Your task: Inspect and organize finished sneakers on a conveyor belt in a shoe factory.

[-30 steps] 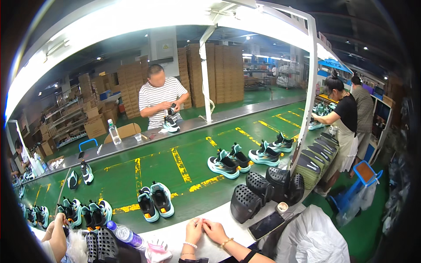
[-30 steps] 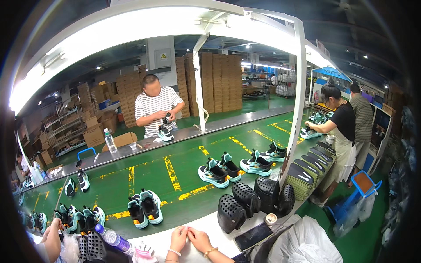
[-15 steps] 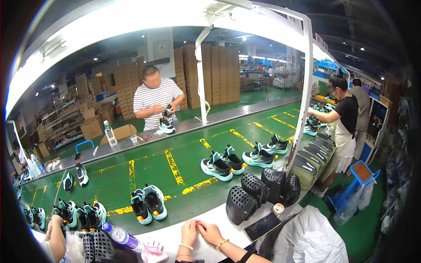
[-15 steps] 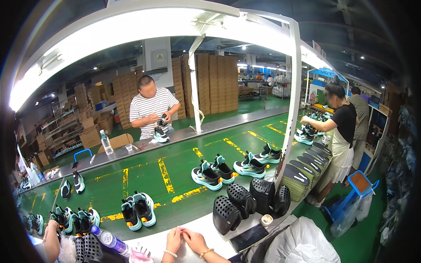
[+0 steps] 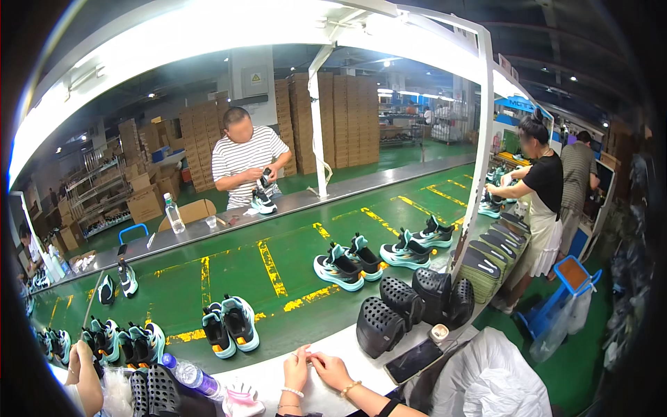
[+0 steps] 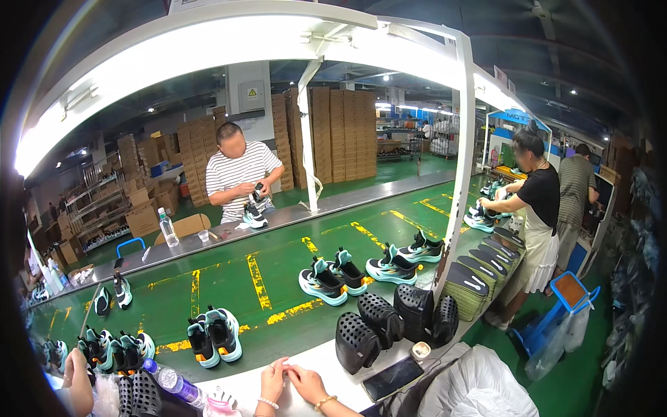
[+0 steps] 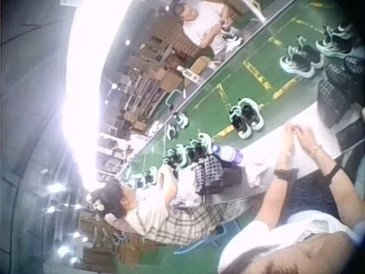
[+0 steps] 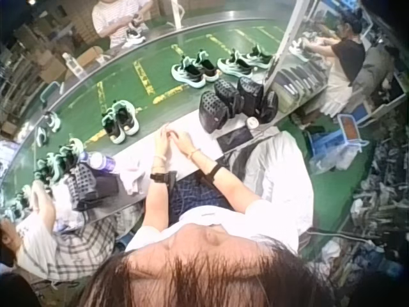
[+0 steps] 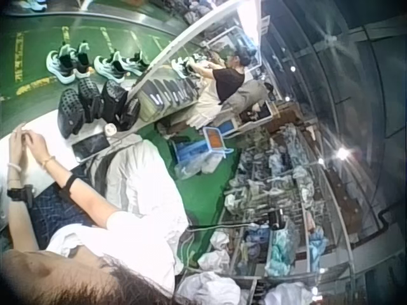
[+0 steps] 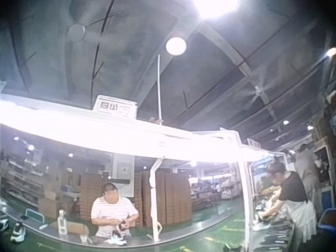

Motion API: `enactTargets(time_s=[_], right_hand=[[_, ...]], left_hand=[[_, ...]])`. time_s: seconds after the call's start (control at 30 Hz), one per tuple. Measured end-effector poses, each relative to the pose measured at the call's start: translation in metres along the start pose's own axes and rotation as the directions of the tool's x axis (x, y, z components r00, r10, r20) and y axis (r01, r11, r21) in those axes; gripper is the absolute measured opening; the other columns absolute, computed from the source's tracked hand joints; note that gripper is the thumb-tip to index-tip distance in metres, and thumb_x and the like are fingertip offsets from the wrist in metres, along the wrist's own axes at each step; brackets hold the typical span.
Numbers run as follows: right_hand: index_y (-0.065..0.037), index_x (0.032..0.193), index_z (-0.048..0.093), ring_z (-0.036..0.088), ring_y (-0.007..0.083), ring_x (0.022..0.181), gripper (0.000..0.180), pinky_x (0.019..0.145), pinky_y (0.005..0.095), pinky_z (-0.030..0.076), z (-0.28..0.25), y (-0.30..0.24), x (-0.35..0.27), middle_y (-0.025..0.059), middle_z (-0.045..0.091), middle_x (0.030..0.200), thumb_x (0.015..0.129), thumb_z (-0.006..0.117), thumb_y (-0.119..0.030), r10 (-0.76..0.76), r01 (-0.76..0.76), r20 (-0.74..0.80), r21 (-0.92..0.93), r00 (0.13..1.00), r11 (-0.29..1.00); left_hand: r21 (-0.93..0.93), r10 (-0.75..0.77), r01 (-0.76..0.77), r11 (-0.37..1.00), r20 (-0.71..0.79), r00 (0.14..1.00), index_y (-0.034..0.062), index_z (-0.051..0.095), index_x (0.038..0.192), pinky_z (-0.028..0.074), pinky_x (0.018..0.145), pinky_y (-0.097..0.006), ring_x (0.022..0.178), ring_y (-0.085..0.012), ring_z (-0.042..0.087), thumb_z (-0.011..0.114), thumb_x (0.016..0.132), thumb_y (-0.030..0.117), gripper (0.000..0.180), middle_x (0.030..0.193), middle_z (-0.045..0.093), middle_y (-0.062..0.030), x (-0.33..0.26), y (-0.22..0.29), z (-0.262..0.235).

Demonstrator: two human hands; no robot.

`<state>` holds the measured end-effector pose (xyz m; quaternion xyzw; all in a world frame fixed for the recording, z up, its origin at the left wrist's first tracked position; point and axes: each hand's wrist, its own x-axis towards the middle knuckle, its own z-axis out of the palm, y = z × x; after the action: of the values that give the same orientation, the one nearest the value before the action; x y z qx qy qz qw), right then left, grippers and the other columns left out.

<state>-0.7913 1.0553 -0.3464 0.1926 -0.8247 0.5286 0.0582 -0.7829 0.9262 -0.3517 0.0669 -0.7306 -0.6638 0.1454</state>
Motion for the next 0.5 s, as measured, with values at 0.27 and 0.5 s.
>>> enactTargets(time_s=[0.27, 0.5], right_hand=[[-0.01, 0.105, 0.067, 0.068, 0.0309, 0.074, 0.021, 0.065, 0.0365, 0.052, -0.008, 0.007, 0.002, 0.0149, 0.069, 0.083, 0.092, 0.057, -0.023, 0.03, -0.03, 0.017, -0.016, 0.999, 0.999], [-0.013, 0.101, 0.066, 0.064, 0.0362, 0.069, 0.021, 0.06, 0.0428, 0.05, -0.008, 0.018, 0.002, 0.0168, 0.065, 0.074, 0.093, 0.054, -0.028, -0.039, 0.039, -0.047, 0.018, 0.998, 0.999]], left_hand=[[0.024, -0.002, 0.002, 1.0, 0.01, 1.0, -0.0037, 0.064, 0.11, 0.052, 0.076, -0.026, 0.081, -0.0143, 0.066, 0.043, 0.101, 0.024, 0.036, 0.088, 0.07, -0.0113, -0.002, 0.011, 0.009], [-0.105, -0.043, 0.043, 0.994, -0.001, 0.999, -0.0036, 0.062, 0.116, 0.053, 0.077, -0.028, 0.081, -0.0158, 0.067, 0.041, 0.102, 0.023, 0.037, 0.093, 0.069, -0.0142, -0.001, 0.005, 0.019]])
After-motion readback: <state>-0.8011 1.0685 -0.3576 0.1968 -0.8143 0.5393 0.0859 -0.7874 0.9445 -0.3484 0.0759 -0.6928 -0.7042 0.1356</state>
